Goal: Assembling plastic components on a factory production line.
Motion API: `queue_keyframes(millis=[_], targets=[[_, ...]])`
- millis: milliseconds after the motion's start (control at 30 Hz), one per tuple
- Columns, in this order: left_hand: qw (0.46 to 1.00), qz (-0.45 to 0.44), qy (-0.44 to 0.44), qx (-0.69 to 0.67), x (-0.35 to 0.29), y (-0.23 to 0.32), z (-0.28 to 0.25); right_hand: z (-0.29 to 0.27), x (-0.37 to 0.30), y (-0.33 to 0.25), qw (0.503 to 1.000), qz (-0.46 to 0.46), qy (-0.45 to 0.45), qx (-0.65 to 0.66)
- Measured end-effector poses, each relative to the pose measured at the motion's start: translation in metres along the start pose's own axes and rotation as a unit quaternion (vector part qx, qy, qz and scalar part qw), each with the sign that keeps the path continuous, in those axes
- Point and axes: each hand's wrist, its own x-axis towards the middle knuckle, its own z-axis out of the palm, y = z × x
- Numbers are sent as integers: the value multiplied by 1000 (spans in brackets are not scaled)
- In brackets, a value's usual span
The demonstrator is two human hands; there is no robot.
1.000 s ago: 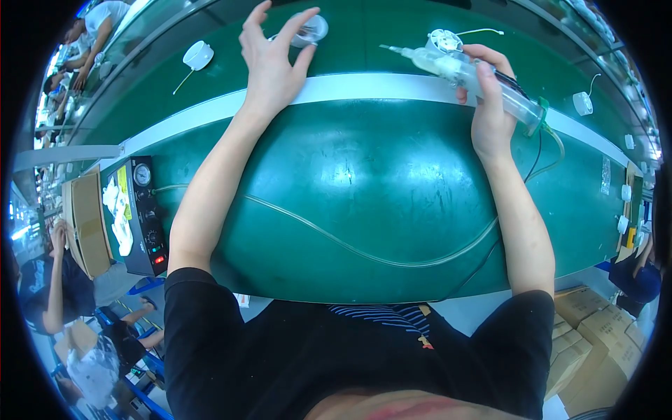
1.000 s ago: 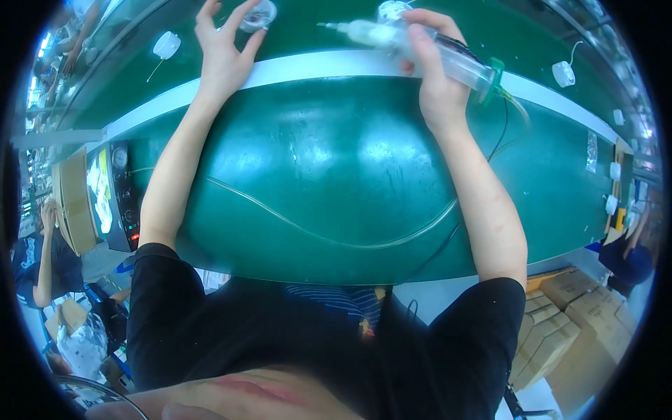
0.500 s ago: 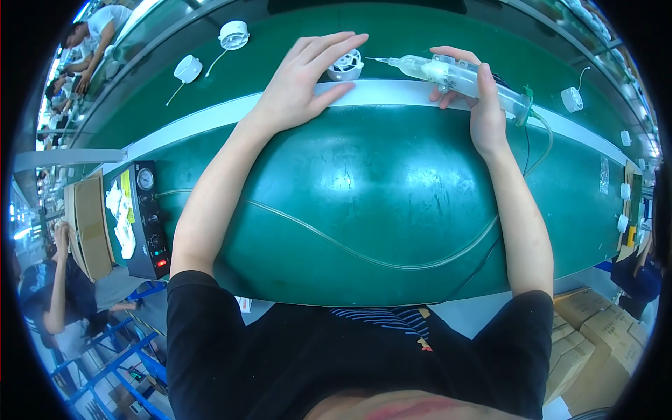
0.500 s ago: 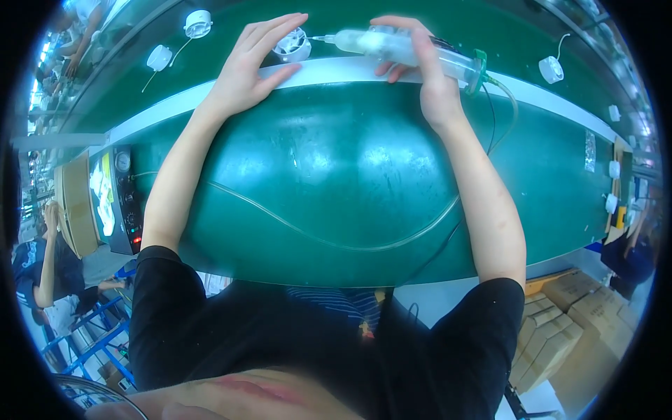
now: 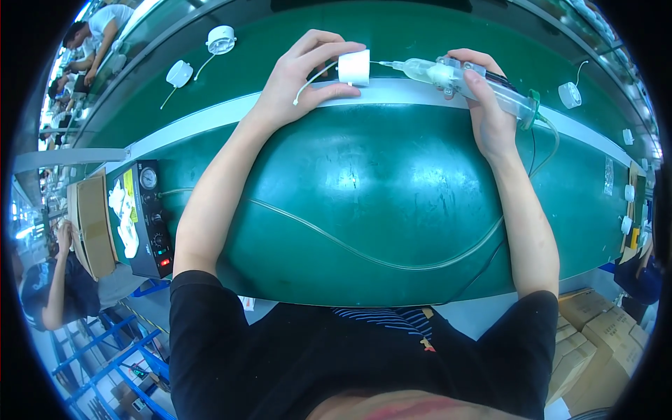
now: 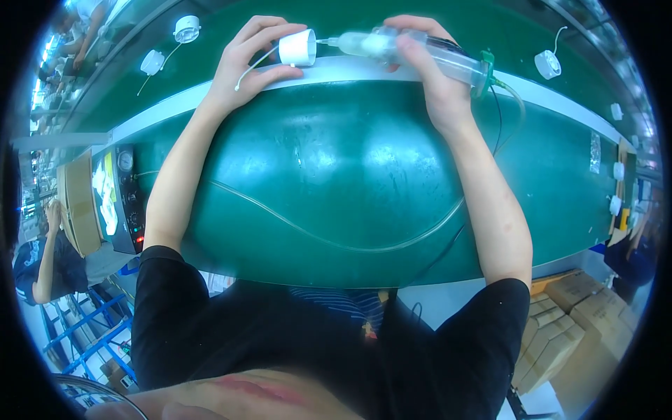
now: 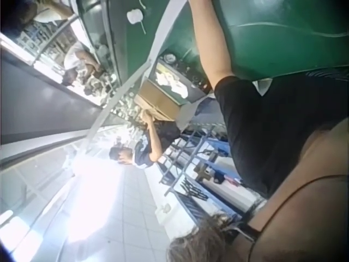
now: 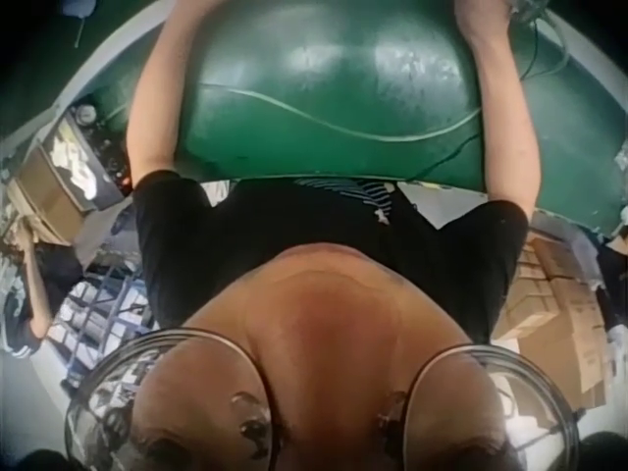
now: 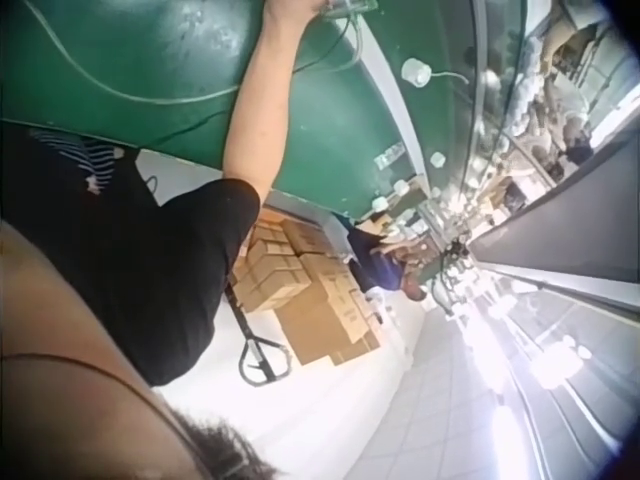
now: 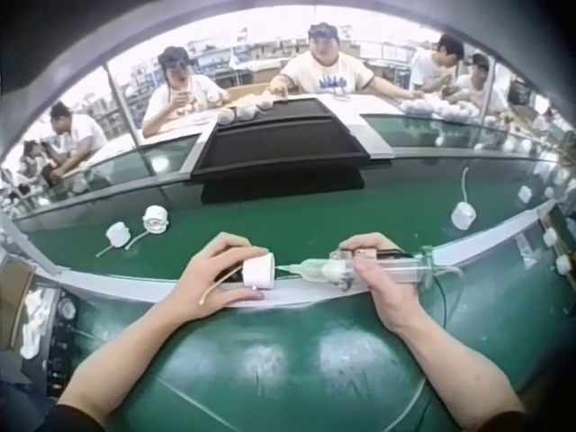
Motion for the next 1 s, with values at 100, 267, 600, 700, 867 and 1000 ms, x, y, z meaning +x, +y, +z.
queue_keyframes(millis=[100,267,600,700,867,1000], targets=[[999,12,2,-37,0,-7,2,9,-1,-1,999,-16,-19,-33],[994,-32,-9,-103,1,6,0,6,0,2,999,-9,-14,-50],[992,-22,-54,-114,1,4,1,10,0,0,996,-1,-28,-86],[992,-23,-52,-113,0,5,2,9,0,0,996,-2,-26,-88],[993,-16,-48,-108,1,5,0,9,-2,2,996,-12,-20,-90],[993,-16,-48,-107,1,4,1,9,2,1,996,-10,-18,-90]])
